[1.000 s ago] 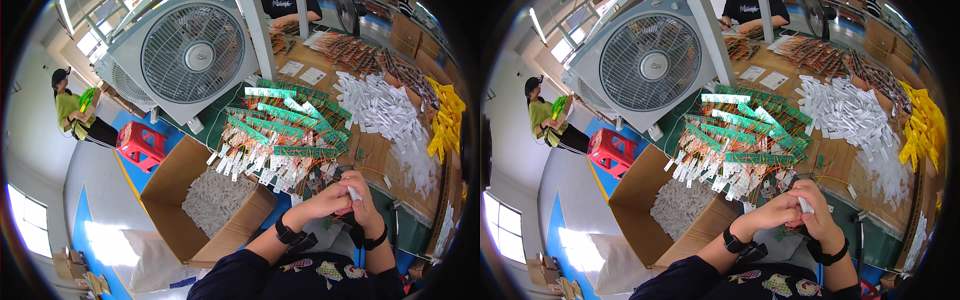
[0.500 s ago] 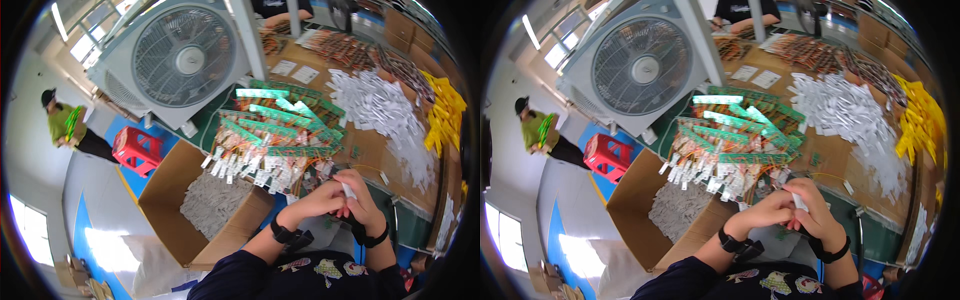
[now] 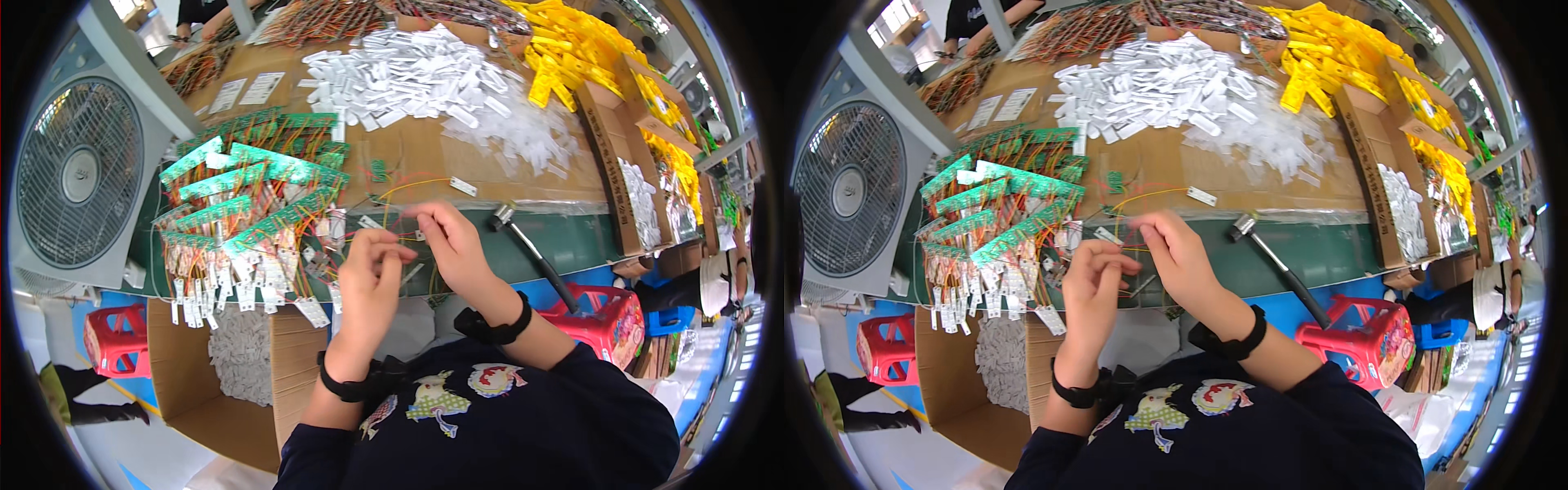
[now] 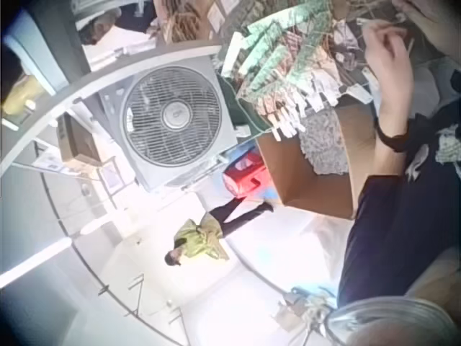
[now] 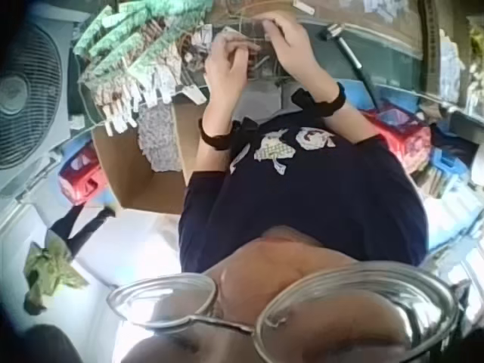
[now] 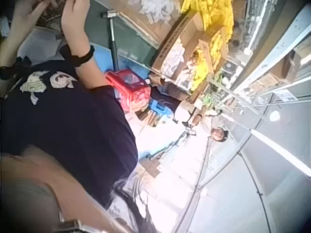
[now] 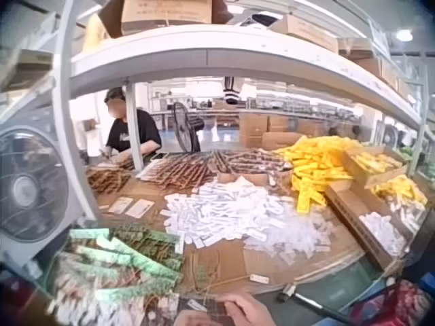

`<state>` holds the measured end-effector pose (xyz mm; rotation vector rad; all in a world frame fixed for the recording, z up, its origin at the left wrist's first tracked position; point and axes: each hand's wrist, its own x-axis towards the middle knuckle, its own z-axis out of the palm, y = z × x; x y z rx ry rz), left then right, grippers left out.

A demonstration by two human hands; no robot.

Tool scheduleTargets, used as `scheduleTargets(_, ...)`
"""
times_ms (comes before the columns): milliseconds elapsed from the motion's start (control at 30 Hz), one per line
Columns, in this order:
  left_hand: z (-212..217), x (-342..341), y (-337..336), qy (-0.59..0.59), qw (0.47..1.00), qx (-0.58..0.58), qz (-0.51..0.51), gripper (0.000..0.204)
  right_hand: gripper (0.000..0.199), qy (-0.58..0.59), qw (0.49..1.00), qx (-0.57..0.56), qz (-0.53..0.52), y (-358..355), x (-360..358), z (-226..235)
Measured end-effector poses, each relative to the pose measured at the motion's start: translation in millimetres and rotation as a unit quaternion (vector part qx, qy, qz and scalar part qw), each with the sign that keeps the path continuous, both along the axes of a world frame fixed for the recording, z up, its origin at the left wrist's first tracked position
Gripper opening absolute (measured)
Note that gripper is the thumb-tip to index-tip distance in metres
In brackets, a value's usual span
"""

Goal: Manually assembling LED components by fitting wires and plastic housings together.

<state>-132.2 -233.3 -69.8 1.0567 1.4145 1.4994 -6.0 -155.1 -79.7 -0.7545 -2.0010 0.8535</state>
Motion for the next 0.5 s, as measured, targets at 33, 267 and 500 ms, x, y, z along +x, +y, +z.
scheduleTargets(33,-2.4,1.2,-0.7,0.02,0.999,-0.016,-0.019,0.01,0.015,0.126,0.977,-0.169,0.012,-0.1,0.7,0.0)
scheduleTargets(267,1.2,27.8,-8.1,0.003,0.996,-0.011,-0.086,0.012,0.027,0.408,0.863,-0.294,0.047,-6.7,-0.9,17.2)
scheduleTargets(500,-6.8,31.6,-12.5,-0.041,0.998,-0.031,-0.04,0.011,0.021,0.186,0.974,-0.128,0.021,-13.1,16.8,28.5)
